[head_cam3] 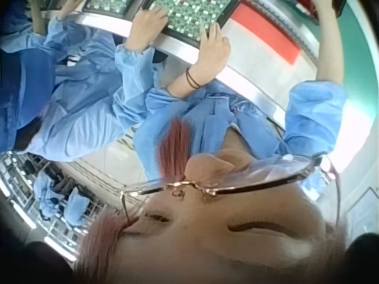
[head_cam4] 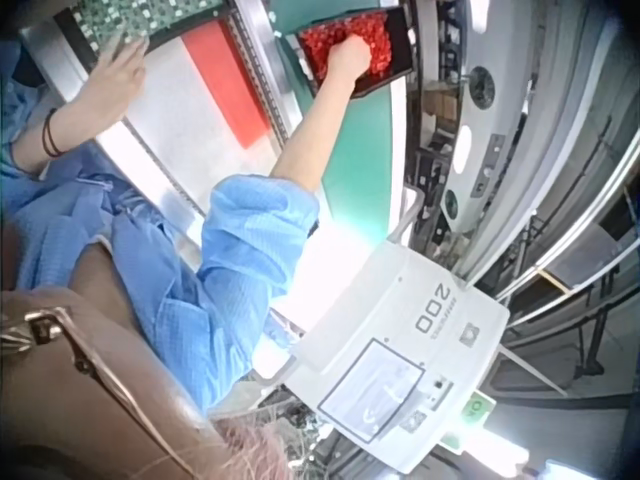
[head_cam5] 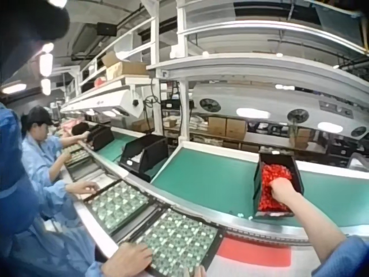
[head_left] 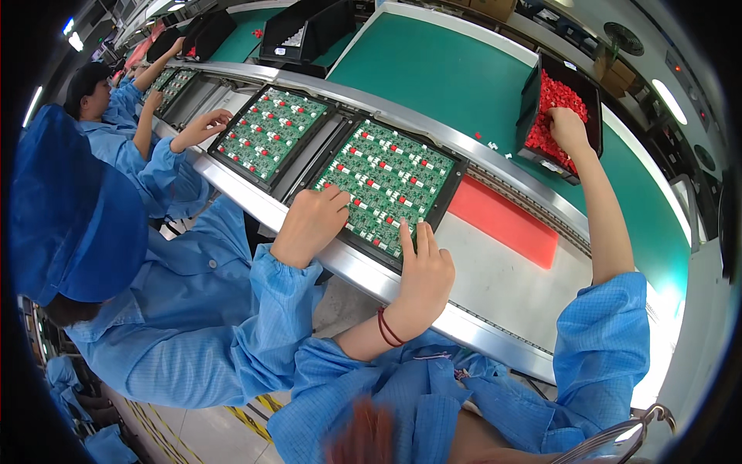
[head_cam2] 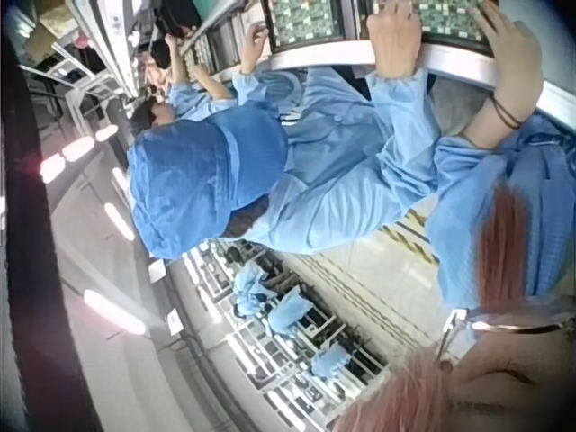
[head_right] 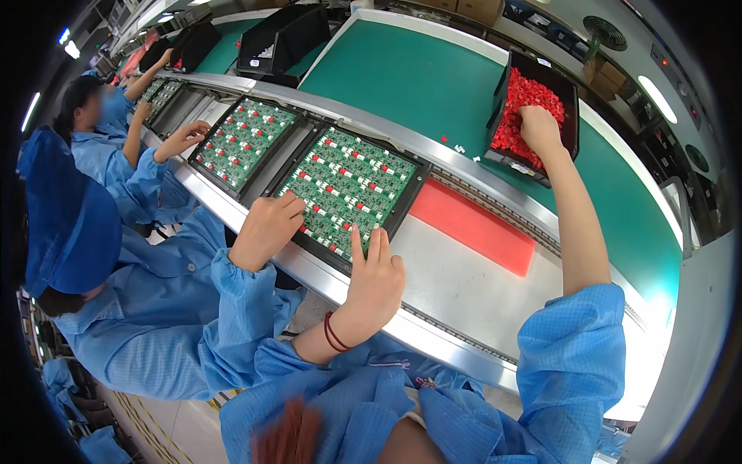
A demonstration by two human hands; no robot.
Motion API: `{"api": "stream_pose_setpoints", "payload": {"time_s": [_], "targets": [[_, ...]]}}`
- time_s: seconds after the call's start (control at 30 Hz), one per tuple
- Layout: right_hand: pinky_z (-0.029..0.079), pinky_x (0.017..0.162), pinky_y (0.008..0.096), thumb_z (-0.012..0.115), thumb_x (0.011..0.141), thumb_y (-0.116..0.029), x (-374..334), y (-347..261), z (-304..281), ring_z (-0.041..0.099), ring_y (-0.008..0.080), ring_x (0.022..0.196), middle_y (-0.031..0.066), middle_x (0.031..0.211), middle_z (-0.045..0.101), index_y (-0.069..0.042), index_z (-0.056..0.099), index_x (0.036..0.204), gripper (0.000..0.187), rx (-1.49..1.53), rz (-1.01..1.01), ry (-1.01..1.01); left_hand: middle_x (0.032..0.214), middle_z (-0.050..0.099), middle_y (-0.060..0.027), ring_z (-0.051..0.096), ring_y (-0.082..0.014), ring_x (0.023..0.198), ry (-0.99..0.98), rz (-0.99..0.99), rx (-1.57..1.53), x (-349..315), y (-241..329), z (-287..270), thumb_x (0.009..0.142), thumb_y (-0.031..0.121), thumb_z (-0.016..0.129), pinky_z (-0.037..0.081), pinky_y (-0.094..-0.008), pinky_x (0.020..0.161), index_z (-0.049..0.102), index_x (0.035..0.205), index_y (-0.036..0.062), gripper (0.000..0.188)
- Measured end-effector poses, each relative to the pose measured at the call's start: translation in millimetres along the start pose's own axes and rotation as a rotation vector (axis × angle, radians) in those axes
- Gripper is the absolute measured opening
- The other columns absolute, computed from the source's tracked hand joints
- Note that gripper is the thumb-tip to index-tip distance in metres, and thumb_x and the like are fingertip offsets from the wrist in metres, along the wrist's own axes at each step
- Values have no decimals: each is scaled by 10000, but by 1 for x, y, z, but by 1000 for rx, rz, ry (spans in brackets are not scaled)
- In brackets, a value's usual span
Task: The person takes small components from a container by hand and inserts them into circuit boards on an assembly conveyor line.
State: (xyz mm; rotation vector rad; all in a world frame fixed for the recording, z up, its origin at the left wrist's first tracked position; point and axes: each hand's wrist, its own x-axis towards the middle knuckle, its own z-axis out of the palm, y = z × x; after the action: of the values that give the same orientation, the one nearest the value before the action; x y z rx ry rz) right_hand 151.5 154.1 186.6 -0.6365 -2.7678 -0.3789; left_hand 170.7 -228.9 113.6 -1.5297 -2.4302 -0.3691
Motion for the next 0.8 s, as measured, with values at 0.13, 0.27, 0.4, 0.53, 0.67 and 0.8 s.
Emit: {"api": "stream_pose_setpoints", "payload": {"time_s": [0.13, 0.27, 0.4, 0.53, 0.67, 0.8], "targets": [[457, 747, 431, 497, 692, -11, 7, -8, -5, 577, 349, 800, 207, 811, 599, -34, 637, 904, 256, -25, -28, 20, 1070, 468, -369, 394, -414, 1127, -8, -10, 39, -1, -3, 0, 653, 75, 515, 115, -617, 990, 522, 676, -41, 119], [458, 737, 435, 496, 693, -13, 4, 2, -2, 578, 353, 776, 207, 796, 599, -31, 633, 894, 244, 24, -19, 65, 1077, 462, -373, 390, -416, 1130, -1, 4, 32, 5, 1, 0, 661, 79, 507, 115, -613, 992, 522, 676, -42, 123], [473, 681, 446, 509, 704, -29, 6, -3, 2, 589, 348, 752, 202, 772, 601, -11, 597, 827, 152, -38, -28, 44, 1080, 456, -374, 389, -422, 1125, 25, 9, -47, -1, -7, 2, 674, 85, 494, 126, -593, 997, 519, 688, -48, 136], [474, 647, 450, 514, 761, -94, 0, -5, 2, 591, 354, 719, 209, 735, 596, 1, 556, 840, 131, 67, -62, 157, 1060, 461, -363, 389, -415, 1116, 19, 19, -112, -5, -10, 2, 696, 94, 504, 171, -567, 990, 517, 718, -59, 156], [469, 628, 452, 492, 806, -152, -1, -3, 0, 589, 354, 707, 205, 725, 594, -5, 535, 826, 154, 79, 3, 207, 1025, 480, -325, 383, -400, 1114, 0, 47, -209, -4, -18, 2, 720, 124, 542, 209, -550, 978, 536, 729, -51, 174], [461, 609, 460, 462, 835, -217, 6, -14, -11, 586, 354, 691, 208, 726, 591, -14, 523, 818, 212, 58, 70, 232, 983, 493, -282, 392, -381, 1091, 48, 76, -418, -4, -32, -2, 722, 144, 587, 252, -515, 957, 560, 723, -22, 168]]}}
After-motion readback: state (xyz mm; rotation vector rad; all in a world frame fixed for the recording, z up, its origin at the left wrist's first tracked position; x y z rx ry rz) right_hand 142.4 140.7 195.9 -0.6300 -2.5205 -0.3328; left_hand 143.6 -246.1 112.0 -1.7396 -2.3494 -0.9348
